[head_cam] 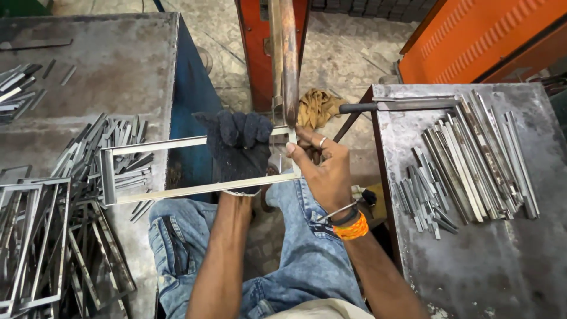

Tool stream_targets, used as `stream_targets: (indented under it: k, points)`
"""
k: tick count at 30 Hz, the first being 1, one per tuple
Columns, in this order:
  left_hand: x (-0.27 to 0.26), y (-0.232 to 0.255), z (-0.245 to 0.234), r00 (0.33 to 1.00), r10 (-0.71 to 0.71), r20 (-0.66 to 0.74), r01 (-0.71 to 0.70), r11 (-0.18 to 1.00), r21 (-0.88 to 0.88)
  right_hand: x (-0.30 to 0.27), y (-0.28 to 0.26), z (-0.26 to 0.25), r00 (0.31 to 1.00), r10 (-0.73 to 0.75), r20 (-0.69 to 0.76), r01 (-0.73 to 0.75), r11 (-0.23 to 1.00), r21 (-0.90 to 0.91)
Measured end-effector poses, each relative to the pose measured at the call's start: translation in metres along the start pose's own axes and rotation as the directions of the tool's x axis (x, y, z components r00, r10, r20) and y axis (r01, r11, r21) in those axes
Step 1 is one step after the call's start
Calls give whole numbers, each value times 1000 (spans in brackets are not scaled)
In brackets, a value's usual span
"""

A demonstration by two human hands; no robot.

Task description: Assembling rectangular metal frames by aligning pre-cut strips and using a mechanical spot welder or press.

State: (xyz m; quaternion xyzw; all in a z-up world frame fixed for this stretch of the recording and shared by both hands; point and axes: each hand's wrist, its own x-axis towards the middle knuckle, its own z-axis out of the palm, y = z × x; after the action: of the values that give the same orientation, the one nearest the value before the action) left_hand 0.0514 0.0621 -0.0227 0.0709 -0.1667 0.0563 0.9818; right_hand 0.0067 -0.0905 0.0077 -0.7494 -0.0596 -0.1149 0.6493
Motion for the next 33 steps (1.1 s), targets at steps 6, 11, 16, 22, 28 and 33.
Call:
stream_targets:
  k: [6, 11, 16, 22, 28, 33]
  points:
    - [1, 0, -9, 998, -6, 69, 6, 1000, 1, 0, -2, 1, 994, 108, -3, -108, 990, -96]
    - [2, 0, -6, 999, -27, 36, 26, 1000, 13, 1, 0, 2, 1000, 23, -4, -23, 999, 32]
    - [4, 1, -4, 1000, -8, 20, 8, 1000, -12, 2, 1, 0, 1000, 12, 17, -11, 996, -88]
    - [-9, 6, 16, 993, -19, 118, 20, 1000, -8, -17, -16, -4, 998, -44, 44, 49, 991, -127]
    - [-46, 25, 8, 999, 38, 19, -38, 999, 1, -46, -7, 9, 999, 31, -26, -36, 979, -200]
    - [-44, 23, 5, 999, 50, 9, -50, 999, -4, -47, 2, 17, 990, 120, -70, -123, 992, -29]
